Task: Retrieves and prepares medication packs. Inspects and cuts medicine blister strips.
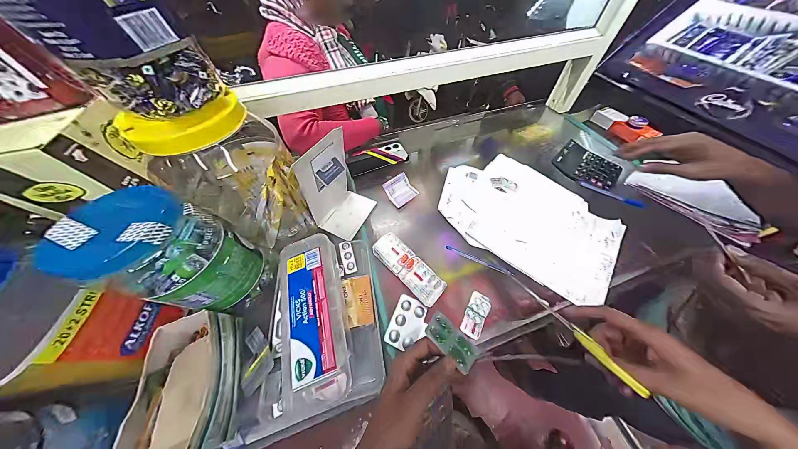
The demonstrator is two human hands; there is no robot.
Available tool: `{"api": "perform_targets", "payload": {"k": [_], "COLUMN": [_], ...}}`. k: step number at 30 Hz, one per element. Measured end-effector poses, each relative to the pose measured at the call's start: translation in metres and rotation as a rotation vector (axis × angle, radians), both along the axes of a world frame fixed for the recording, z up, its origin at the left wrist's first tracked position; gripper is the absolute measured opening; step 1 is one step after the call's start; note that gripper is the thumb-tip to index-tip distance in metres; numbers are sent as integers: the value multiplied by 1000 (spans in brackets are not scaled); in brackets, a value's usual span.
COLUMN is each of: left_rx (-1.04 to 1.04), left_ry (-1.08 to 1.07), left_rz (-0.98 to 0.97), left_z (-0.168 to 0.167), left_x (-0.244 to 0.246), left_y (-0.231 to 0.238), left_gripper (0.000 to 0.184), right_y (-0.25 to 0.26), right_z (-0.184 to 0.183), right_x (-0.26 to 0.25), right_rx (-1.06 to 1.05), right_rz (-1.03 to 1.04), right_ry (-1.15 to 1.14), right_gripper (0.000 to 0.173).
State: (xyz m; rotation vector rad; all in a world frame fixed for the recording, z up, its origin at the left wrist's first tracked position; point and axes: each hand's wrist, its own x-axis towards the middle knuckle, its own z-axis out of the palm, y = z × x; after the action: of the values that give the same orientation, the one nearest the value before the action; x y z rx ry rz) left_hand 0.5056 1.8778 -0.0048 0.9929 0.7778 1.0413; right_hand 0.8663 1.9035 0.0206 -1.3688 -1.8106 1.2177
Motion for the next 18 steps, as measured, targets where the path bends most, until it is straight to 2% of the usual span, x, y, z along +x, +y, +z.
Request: {"api": "perform_targets", "payload": {"k": [2, 3, 6, 11, 18], "left_rx": [19, 25, 45, 96, 129], "left_ry": [16, 36, 94, 196, 282], "left_rz": [-3, -1, 21, 39, 38], "left_z": [2, 3, 8, 10, 11], "left_x": [3, 4, 6, 5, -2], "left_y": [9, 12, 19, 29, 43], "left_gripper": [20, 19, 17, 14, 14], "right_y": [-22, -31, -45, -47, -42], "right_z": [-10, -18, -44, -47, -43], "right_x": [-29, -44, -83, -110, -110], "right_rx": [-146, -188, -222, -232, -182], "right_rz": [-186, -203, -25, 196, 216], "right_ry": [297, 428, 628, 553, 484], "right_gripper": [44, 40, 54, 65, 71]}}
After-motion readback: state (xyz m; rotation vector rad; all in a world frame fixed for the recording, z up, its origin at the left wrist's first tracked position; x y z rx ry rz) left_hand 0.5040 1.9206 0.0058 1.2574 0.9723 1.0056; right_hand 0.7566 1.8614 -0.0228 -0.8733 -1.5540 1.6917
